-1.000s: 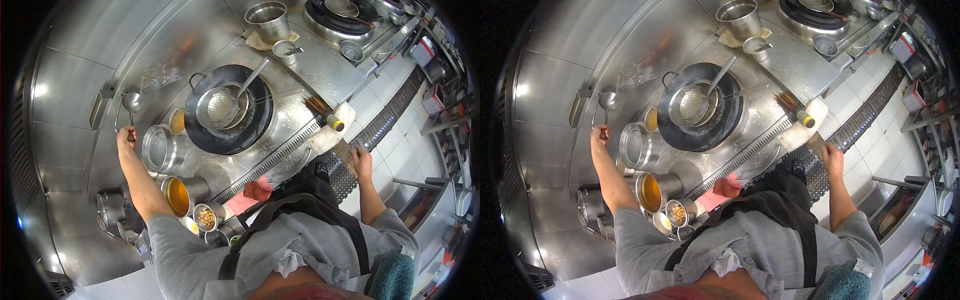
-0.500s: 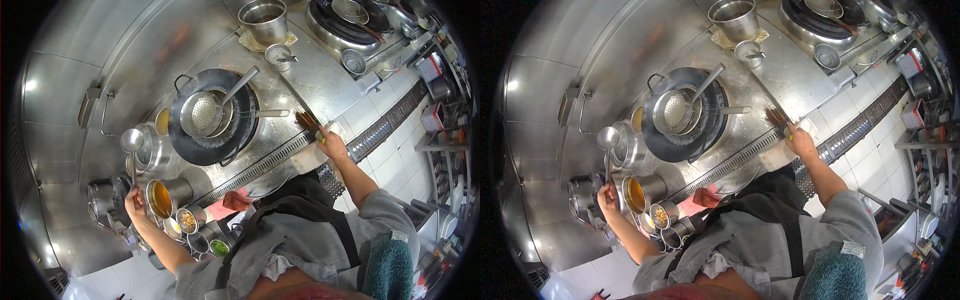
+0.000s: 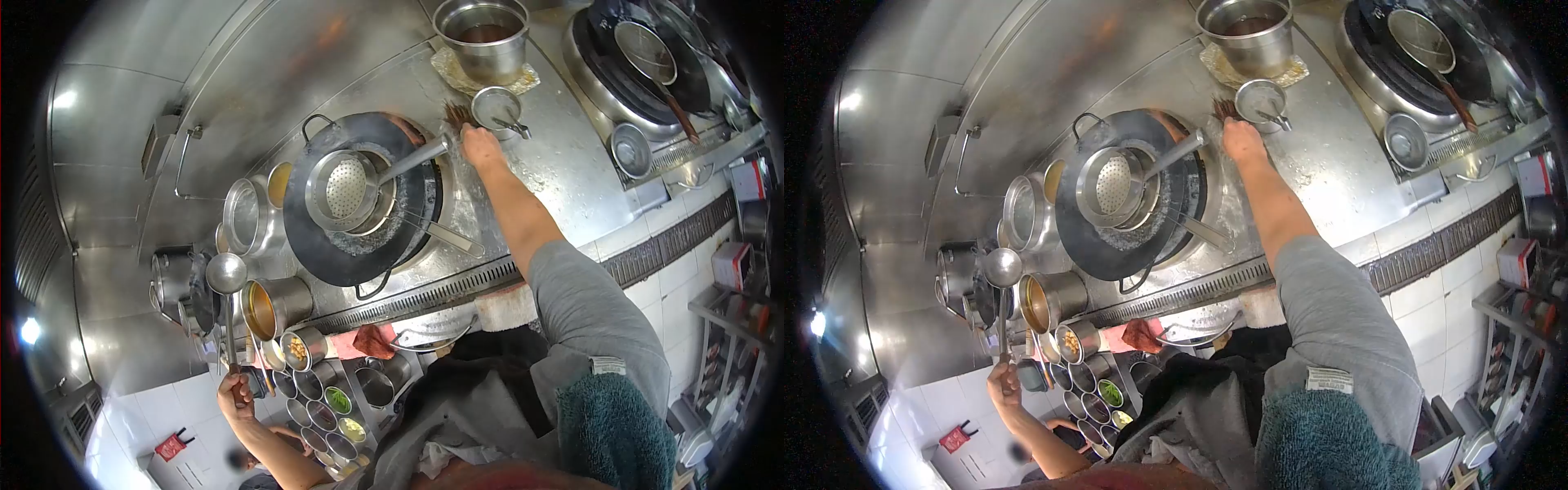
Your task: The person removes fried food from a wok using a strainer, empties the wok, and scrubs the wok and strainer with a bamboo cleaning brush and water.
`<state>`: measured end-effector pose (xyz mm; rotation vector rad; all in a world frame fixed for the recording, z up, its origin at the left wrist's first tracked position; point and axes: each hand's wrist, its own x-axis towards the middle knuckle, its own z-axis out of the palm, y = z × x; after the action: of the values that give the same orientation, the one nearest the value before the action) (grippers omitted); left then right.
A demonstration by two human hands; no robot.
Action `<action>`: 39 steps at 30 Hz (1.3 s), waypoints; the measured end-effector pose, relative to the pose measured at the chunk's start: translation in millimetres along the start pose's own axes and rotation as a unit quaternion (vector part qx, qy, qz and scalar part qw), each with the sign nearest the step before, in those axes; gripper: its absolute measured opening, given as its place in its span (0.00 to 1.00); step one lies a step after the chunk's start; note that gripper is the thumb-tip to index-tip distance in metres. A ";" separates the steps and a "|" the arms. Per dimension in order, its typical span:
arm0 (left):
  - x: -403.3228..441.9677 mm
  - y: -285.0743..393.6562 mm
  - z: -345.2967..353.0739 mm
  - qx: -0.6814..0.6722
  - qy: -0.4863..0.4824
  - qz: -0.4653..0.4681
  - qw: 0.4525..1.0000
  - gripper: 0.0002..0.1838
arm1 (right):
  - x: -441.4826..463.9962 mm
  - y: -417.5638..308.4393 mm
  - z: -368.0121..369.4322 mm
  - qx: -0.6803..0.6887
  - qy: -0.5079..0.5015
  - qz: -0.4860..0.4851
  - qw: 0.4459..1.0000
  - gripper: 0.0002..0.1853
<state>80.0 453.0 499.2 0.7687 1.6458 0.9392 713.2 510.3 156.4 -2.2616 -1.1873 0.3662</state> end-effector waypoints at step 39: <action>14.3 -60.2 -104.5 0.071 -0.079 0.068 0.992 0.26 | -291.6 -193.9 128.3 -0.069 -0.346 -0.363 0.863 0.25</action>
<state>-26.6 414.5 455.6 1.0359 1.5478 0.8385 355.8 404.0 161.9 -1.6114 -2.3719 0.8334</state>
